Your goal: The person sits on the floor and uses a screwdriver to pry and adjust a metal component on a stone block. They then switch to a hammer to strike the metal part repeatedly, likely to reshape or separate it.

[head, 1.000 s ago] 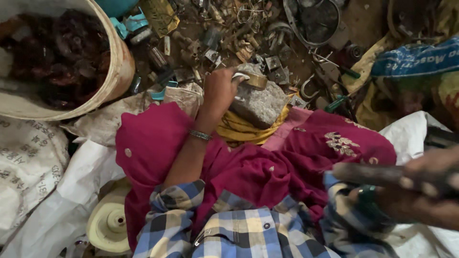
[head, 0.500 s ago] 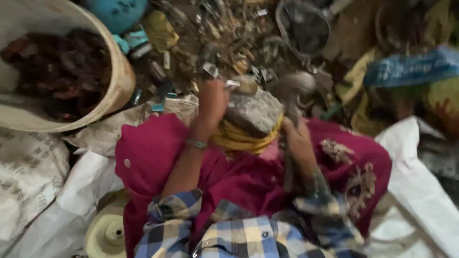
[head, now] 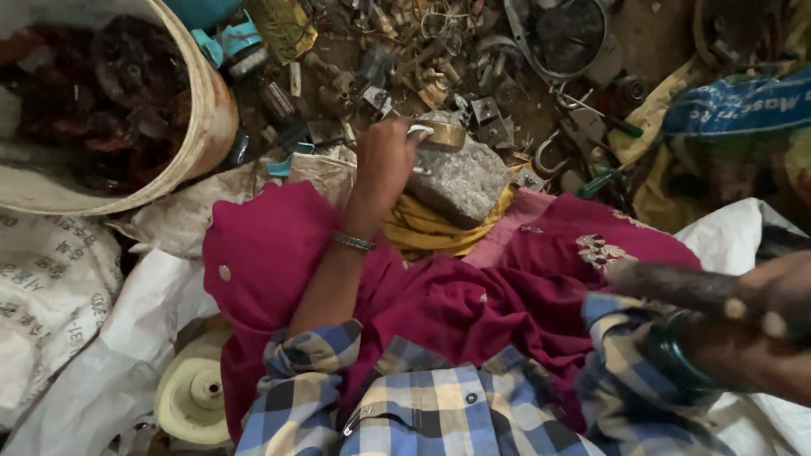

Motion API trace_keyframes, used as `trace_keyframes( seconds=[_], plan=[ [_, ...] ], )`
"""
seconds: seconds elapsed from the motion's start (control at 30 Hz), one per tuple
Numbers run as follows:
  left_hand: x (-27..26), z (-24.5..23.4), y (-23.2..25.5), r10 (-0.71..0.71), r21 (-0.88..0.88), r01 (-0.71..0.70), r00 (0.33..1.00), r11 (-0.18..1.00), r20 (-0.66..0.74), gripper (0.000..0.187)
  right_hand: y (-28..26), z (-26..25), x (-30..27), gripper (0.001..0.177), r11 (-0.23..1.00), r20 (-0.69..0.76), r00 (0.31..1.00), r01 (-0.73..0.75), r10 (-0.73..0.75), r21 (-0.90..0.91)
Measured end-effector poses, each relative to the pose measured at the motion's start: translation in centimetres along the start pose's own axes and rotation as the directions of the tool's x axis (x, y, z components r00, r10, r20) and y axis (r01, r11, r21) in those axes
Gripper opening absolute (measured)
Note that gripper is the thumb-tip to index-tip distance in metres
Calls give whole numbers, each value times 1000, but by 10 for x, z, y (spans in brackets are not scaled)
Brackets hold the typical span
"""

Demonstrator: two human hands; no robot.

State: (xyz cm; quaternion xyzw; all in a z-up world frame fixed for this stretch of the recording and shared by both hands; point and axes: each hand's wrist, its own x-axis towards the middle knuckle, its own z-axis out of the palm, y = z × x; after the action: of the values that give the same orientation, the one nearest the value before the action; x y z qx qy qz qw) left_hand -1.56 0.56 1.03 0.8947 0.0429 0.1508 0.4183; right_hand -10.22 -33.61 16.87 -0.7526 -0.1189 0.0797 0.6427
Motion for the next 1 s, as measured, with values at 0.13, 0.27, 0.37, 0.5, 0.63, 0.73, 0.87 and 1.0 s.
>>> trace_keyframes(
  seconds=[0.13,0.27,0.37,0.5,0.63,0.73,0.87,1.0],
  plan=[
    [4,6,-5,-32,17,32,999,999,15,25,14,18,29,27,937,116,989,-47,93,-347],
    [-4,7,-4,-82,45,79,994,996,69,17,64,87,72,31,825,108,977,-93,183,-557],
    [10,-10,0,-1,87,-1,1000,996,15,18,78,93,78,29,914,-79,944,-329,319,-237],
    [-7,-10,-1,55,138,-67,994,988,90,19,111,63,47,27,898,-140,888,-436,439,51],
    [-5,-12,8,44,190,-74,986,979,158,31,143,56,37,27,808,-128,798,-585,589,74],
    [-6,-24,-1,-17,130,-5,985,992,169,31,161,60,34,31,780,-60,780,-614,623,119],
    [-4,-26,-20,-94,189,51,969,981,229,34,166,57,35,26,764,-38,764,-639,644,84],
    [-7,-20,-38,-224,287,146,939,947,261,39,156,62,39,25,803,-27,802,-595,596,45]
  ],
)
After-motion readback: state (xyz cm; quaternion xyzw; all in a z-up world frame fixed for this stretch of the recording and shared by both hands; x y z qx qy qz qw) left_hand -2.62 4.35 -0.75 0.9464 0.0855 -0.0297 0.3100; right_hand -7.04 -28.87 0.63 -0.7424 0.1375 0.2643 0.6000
